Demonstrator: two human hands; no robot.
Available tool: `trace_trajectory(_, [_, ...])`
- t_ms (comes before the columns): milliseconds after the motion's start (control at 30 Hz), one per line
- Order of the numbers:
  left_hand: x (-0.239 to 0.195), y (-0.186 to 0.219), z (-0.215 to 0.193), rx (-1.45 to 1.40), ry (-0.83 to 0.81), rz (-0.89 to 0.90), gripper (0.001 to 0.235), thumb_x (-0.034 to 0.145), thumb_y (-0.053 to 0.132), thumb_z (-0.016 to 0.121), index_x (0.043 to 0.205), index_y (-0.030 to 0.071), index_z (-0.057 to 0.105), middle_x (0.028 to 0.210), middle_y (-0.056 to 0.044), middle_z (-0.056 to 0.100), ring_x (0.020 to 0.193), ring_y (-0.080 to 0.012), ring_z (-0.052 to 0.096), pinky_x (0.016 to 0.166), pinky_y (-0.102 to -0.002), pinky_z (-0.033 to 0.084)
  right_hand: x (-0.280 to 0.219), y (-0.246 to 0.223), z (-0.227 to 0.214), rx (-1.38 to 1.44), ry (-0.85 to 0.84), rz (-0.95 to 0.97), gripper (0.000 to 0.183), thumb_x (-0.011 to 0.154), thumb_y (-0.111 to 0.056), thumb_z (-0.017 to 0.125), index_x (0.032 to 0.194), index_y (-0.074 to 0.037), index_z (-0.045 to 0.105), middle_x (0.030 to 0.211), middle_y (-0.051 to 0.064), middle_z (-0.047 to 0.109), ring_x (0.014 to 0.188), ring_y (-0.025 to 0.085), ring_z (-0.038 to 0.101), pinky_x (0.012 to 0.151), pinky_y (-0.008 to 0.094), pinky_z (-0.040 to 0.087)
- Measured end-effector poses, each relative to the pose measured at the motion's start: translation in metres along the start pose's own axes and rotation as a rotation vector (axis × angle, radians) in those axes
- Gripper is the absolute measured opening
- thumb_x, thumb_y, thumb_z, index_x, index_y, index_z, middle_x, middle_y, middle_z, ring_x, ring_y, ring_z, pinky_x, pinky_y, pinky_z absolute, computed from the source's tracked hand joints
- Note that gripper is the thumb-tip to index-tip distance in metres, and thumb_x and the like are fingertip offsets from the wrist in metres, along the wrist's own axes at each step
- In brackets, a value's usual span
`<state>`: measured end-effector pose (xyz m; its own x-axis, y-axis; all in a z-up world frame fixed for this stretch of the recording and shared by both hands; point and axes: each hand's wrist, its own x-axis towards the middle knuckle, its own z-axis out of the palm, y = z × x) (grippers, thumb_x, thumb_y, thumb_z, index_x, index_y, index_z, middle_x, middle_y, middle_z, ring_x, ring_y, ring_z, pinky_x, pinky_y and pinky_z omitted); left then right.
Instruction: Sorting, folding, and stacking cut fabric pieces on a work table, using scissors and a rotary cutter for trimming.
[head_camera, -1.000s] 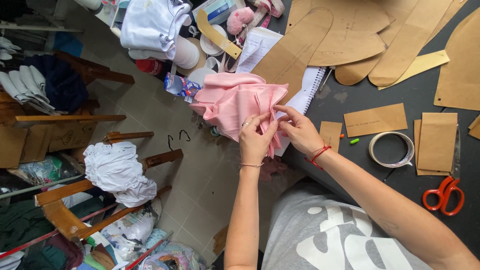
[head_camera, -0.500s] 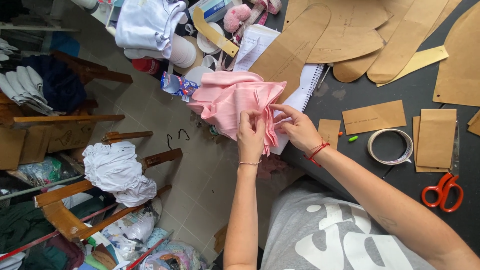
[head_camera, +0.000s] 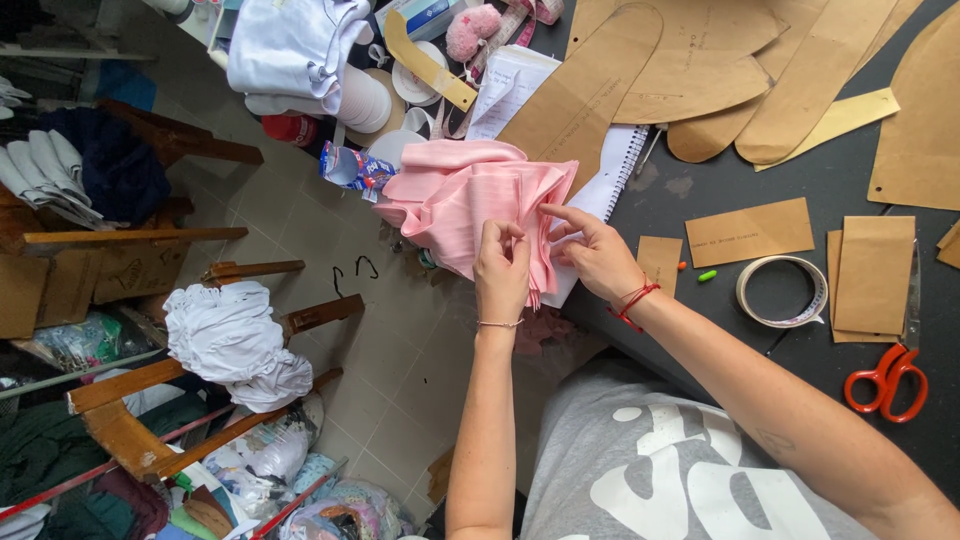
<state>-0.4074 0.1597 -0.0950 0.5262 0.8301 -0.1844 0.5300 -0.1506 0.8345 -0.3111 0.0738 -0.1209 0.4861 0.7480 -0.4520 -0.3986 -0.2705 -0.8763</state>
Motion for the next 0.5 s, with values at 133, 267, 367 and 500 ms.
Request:
trace_trajectory(133, [0.0004, 0.0064, 0.0023, 0.056, -0.003, 0.116, 0.01, 0.079, 0.012, 0.053, 0.083, 0.017, 0.06, 0.082, -0.003, 0.063, 0.084, -0.0222, 0.06, 0.075, -0.034, 0.047, -0.0013, 0.0023, -0.0001, -0.007, 0.022, -0.041, 0.062, 0.067, 0.008, 0.035, 0.12, -0.018, 0.052, 0.095, 0.016, 0.049, 0.078, 0.019, 0.059, 0.068, 0.031, 0.052])
trace_trajectory(267, [-0.0028, 0.0069, 0.008, 0.108, 0.026, 0.156, 0.026, 0.07, 0.024, 0.067, 0.094, 0.016, 0.06, 0.092, -0.005, 0.061, 0.092, -0.024, 0.057, 0.082, -0.036, 0.044, -0.0038, 0.0001, 0.0011, -0.033, 0.014, -0.085, 0.066, 0.067, 0.01, 0.032, 0.124, -0.018, 0.049, 0.096, 0.015, 0.045, 0.076, 0.019, 0.057, 0.067, 0.031, 0.052])
trace_trajectory(367, [-0.0012, 0.0015, 0.0063, 0.103, 0.009, 0.194, 0.019, 0.073, 0.016, 0.063, 0.091, 0.016, 0.059, 0.092, -0.002, 0.061, 0.091, -0.0217, 0.058, 0.082, -0.034, 0.043, -0.0034, -0.0016, -0.0003, -0.037, -0.001, -0.093, 0.067, 0.067, 0.01, 0.031, 0.127, -0.018, 0.045, 0.099, 0.016, 0.046, 0.081, 0.02, 0.058, 0.067, 0.03, 0.052])
trace_trajectory(500, [-0.0019, 0.0021, 0.0027, 0.083, -0.012, 0.19, 0.016, 0.076, 0.014, 0.061, 0.092, 0.014, 0.06, 0.092, -0.003, 0.061, 0.092, -0.0232, 0.057, 0.083, -0.035, 0.043, -0.004, -0.0008, 0.0002, -0.029, -0.01, -0.093, 0.067, 0.068, 0.01, 0.032, 0.126, -0.02, 0.045, 0.1, 0.016, 0.047, 0.082, 0.022, 0.059, 0.067, 0.03, 0.052])
